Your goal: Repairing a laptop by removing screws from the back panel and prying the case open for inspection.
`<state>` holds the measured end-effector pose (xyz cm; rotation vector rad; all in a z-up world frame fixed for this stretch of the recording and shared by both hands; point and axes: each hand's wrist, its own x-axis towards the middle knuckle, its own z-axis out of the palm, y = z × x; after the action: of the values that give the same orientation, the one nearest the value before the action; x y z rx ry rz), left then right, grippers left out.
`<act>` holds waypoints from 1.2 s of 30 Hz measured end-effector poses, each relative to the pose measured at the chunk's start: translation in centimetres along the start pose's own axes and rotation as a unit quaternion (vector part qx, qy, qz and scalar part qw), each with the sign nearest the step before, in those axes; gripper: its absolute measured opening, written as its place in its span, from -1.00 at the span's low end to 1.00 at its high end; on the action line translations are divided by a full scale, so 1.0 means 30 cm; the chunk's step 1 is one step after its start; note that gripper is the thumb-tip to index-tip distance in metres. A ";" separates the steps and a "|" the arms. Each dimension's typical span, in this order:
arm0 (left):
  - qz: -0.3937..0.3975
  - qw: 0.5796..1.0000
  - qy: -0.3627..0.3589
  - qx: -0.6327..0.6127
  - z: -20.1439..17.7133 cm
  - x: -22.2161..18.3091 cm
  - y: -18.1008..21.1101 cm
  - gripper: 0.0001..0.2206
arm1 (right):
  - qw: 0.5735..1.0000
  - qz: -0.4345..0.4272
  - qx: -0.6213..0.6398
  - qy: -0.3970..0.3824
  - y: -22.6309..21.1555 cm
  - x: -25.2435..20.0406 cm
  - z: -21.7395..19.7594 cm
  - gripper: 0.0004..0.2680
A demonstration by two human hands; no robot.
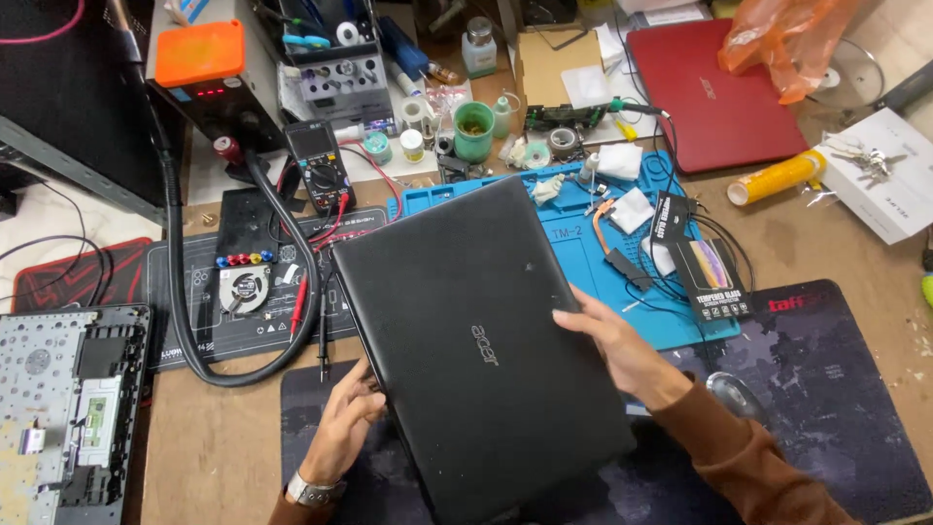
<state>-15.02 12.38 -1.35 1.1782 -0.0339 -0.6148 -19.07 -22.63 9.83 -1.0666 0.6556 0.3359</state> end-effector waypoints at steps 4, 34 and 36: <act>-0.066 0.995 0.058 0.049 0.099 -0.004 0.038 -0.50 | 1.000 0.005 -0.027 0.014 -0.050 -0.045 -0.009 -0.49; -0.188 0.862 0.026 0.471 0.385 0.176 0.236 -0.14 | 0.934 -0.168 -0.306 0.075 -0.146 -0.175 0.006 -0.49; -0.165 0.843 0.012 0.512 0.379 0.180 0.232 -0.18 | 0.949 -0.169 -0.261 0.041 -0.165 -0.206 0.060 -0.52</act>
<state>-11.32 1.83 7.71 2.2683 -0.1558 -0.9263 -20.46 -22.97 17.81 -1.6820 0.4501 0.1663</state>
